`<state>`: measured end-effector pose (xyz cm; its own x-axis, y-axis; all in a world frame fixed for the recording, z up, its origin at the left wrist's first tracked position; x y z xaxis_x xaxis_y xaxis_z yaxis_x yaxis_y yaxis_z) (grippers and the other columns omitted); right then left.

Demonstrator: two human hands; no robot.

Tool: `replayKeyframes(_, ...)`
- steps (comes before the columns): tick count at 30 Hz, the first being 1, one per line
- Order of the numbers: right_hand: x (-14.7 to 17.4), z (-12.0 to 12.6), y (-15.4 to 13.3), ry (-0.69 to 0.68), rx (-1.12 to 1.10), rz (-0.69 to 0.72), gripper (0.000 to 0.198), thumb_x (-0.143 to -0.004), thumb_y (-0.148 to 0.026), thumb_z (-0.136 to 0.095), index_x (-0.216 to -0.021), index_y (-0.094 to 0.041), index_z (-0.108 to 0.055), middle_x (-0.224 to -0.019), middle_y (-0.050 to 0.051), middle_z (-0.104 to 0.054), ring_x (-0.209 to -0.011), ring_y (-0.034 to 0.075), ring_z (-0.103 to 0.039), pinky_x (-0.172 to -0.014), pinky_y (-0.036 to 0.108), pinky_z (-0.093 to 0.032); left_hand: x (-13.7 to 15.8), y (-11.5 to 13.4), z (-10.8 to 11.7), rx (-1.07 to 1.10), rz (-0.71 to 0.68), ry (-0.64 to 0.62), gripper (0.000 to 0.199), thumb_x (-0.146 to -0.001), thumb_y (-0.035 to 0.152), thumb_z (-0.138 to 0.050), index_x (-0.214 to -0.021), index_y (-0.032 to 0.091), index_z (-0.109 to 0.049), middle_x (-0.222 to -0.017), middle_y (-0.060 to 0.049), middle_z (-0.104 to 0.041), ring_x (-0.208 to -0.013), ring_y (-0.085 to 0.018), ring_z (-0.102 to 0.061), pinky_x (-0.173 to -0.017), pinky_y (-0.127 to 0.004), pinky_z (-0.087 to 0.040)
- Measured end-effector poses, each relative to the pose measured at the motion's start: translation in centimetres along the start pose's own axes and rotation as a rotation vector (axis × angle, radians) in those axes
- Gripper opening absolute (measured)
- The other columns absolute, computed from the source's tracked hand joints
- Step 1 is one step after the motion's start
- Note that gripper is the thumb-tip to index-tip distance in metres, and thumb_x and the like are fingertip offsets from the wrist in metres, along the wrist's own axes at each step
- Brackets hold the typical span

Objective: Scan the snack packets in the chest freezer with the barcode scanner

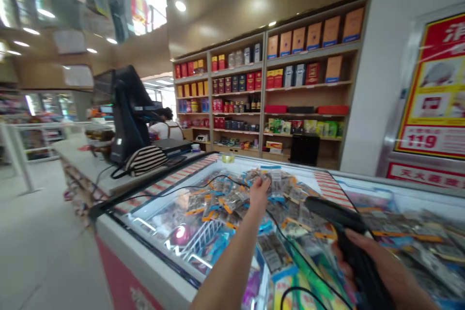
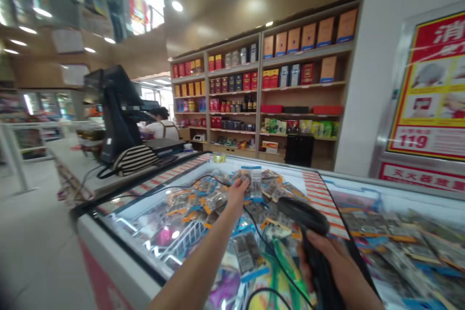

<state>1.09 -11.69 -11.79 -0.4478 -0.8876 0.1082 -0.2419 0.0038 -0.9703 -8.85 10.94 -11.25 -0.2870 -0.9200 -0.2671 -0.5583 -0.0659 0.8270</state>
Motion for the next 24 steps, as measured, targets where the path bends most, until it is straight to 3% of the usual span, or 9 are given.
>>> replayKeyframes(2,0.0,-0.8,-0.4,-0.022,-0.060,-0.155,0.027,-0.071,-0.041,-0.056,-0.065,-0.014,-0.056,-0.047,0.000,-0.054,-0.038,0.009,-0.049,-0.037,0.021,-0.042,0.1,-0.7,0.1,-0.016,0.013,-0.018,0.032,-0.055,0.039,-0.065,-0.076,0.015,-0.061,-0.067,0.001,-0.061,-0.066,-0.012,-0.056,-0.067,-0.025,-0.044)
replayKeyframes(7,0.5,-2.7,-0.2,-0.023,-0.072,-0.138,0.029,-0.066,-0.043,-0.059,-0.061,-0.015,-0.052,-0.043,-0.003,-0.052,-0.033,0.008,-0.046,-0.032,0.019,-0.039,0.4,-0.8,0.0,-0.007,0.062,-0.036,0.035,-0.053,0.038,-0.068,-0.079,0.016,-0.062,-0.073,-0.001,-0.063,-0.069,-0.014,-0.057,-0.067,-0.025,-0.044)
replayKeyframes(17,1.4,-3.7,0.1,-0.005,-0.144,-0.165,0.030,-0.064,-0.041,-0.062,-0.076,-0.016,-0.053,-0.048,-0.004,-0.053,-0.032,0.006,-0.043,-0.030,0.017,-0.036,0.5,-0.1,-1.0,0.114,0.113,-0.084,0.036,-0.054,0.036,-0.068,-0.083,0.016,-0.060,-0.075,-0.001,-0.063,-0.068,-0.013,-0.058,-0.063,-0.023,-0.044)
replayKeyframes(24,0.8,-1.6,-2.2,0.083,-0.175,0.086,0.033,-0.065,-0.040,-0.062,-0.086,-0.015,-0.055,-0.055,-0.002,-0.055,-0.038,0.008,-0.047,-0.033,0.019,-0.038,0.4,-0.3,-1.0,0.109,0.119,-0.071,0.034,-0.054,0.036,-0.068,-0.080,0.016,-0.059,-0.074,0.000,-0.063,-0.069,-0.012,-0.058,-0.067,-0.023,-0.044)
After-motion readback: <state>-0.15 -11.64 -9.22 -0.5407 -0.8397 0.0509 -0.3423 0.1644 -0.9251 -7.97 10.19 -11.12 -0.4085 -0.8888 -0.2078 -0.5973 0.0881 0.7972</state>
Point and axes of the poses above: each hand's wrist, its own x-axis away from the middle knuckle, its own z-axis out of the back of the hand, y = z × x, the point moved 3 cm from there along -x, towards the middle knuckle
